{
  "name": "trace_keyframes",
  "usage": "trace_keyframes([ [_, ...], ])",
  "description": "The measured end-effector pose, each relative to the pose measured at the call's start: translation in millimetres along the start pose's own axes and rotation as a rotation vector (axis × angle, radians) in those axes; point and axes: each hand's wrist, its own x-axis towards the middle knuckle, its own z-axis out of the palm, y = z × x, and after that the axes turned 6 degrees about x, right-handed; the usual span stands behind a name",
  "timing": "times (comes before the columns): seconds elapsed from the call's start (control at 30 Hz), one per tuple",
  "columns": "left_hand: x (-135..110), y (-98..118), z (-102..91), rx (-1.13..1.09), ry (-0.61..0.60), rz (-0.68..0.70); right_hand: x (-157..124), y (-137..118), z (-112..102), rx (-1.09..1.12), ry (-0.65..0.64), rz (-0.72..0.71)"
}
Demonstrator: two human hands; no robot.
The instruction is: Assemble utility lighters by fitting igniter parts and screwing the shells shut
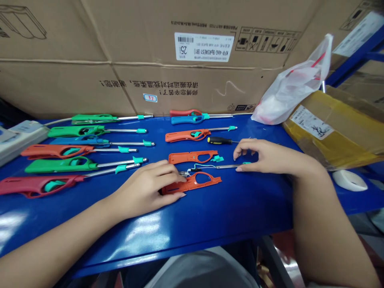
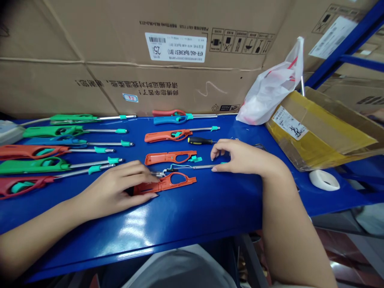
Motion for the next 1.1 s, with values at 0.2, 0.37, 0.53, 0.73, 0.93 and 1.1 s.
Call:
trace_keyframes([
  [0.2,1,0,1.2,0.001,0.013,0.005,10,-5,17,0.028,-0.048,-0.125],
  [0.37,1,-1,1.4,0.014,0.019,0.018,12,-18,23,0.033,-0.004,-0.153],
  [0.53,0,-2,3.0,0.022,0.021,0.018,10,-23,23,0.073,0.032,-0.146],
  [0.73,2,1,1.0,0.011,0.074,0.015,13,-25,29,0.186,-0.005,-0.177],
  [0.93,1,1,0.9,0.014,0.088,0.010,12,-28,29,0.150,-0.066,-0.203],
  [1.1,2,1,0.6,0.019,0.072,-0.010,13,-29,30,0.137,-0.111,-0.179],
])
